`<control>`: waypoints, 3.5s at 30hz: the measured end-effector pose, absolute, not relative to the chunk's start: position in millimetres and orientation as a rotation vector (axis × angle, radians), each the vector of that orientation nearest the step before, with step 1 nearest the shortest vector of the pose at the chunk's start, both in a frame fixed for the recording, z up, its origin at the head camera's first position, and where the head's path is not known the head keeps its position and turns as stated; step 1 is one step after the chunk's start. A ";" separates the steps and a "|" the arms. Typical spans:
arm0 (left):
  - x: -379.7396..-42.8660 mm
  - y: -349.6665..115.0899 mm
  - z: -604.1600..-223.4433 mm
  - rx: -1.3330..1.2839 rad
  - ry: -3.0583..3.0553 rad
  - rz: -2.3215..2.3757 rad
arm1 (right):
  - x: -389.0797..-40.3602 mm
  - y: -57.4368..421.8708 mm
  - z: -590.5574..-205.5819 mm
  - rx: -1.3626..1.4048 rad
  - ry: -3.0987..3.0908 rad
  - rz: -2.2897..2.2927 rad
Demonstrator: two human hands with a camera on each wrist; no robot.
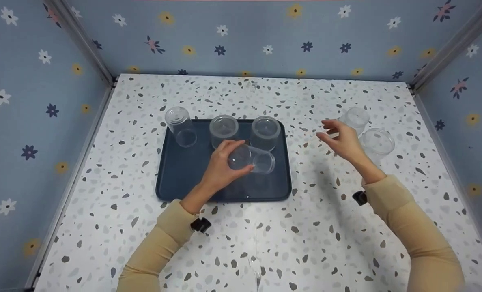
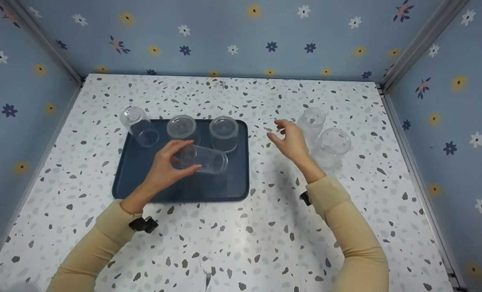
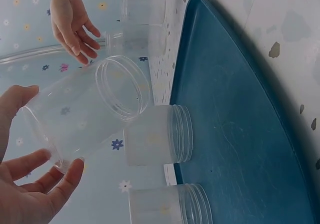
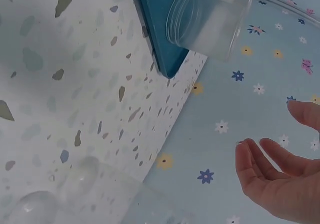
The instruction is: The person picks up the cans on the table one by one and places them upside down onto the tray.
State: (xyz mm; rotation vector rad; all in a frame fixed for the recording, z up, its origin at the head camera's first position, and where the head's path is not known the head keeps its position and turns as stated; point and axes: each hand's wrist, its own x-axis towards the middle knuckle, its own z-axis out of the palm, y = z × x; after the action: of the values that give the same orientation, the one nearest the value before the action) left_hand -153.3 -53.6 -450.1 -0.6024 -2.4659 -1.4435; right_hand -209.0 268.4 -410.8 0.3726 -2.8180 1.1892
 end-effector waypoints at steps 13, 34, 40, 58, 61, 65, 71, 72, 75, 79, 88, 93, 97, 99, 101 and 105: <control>-150.5 -71.8 -445.8 -0.601 -2.608 -1.318 | -233.1 302.4 -396.8 0.166 -2.839 0.966; -148.0 -98.2 -448.9 -0.525 -2.691 -1.168 | -263.2 334.4 -396.6 -0.151 -3.066 0.791; -147.3 -104.4 -451.4 -0.512 -2.733 -1.102 | -268.3 334.4 -397.6 -0.234 -3.120 0.821; -146.3 -123.7 -455.8 -0.443 -2.778 -0.994 | -277.0 330.3 -396.7 -0.271 -3.191 0.686; -145.8 -127.3 -456.0 -0.424 -2.800 -0.989 | -278.3 329.6 -396.1 -0.280 -3.202 0.668; -145.3 -132.1 -456.0 -0.406 -2.814 -0.984 | -279.5 329.3 -395.4 -0.295 -3.221 0.651; -144.3 -138.6 -453.6 -0.386 -2.829 -0.963 | -280.9 328.9 -394.8 -0.291 -3.243 0.597; -144.1 -139.6 -453.1 -0.384 -2.835 -0.959 | -281.2 328.7 -394.6 -0.292 -3.248 0.590; -143.7 -142.4 -452.0 -0.376 -2.847 -0.944 | -281.5 328.7 -393.8 -0.295 -3.261 0.575; -143.6 -147.5 -452.2 -0.356 -2.860 -0.921 | -281.8 327.7 -392.1 -0.328 -3.267 0.616; -145.1 -157.7 -451.6 -0.309 -2.911 -0.903 | -282.5 326.4 -391.3 -0.348 -3.263 0.645; -146.2 -162.1 -449.9 -0.303 -2.932 -0.862 | -283.7 326.9 -393.2 -0.342 -3.255 0.649; -146.7 -165.3 -447.3 -0.291 -2.961 -0.832 | -284.2 327.4 -394.0 -0.343 -3.247 0.651; -147.1 -166.9 -446.0 -0.283 -2.981 -0.817 | -284.3 327.8 -394.3 -0.343 -3.242 0.651; -147.7 -168.3 -444.9 -0.277 -3.001 -0.799 | -284.0 328.3 -394.0 -0.348 -3.239 0.658; -148.7 -171.3 -443.6 -0.264 -3.038 -0.758 | -282.8 329.6 -394.5 -0.340 -3.249 0.643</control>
State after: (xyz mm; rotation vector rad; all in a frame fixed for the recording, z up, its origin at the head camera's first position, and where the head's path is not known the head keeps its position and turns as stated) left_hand -148.7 -171.3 -443.6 -0.2643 -3.0382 -0.7582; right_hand -282.8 329.6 -394.5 -0.3399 -3.2489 0.6433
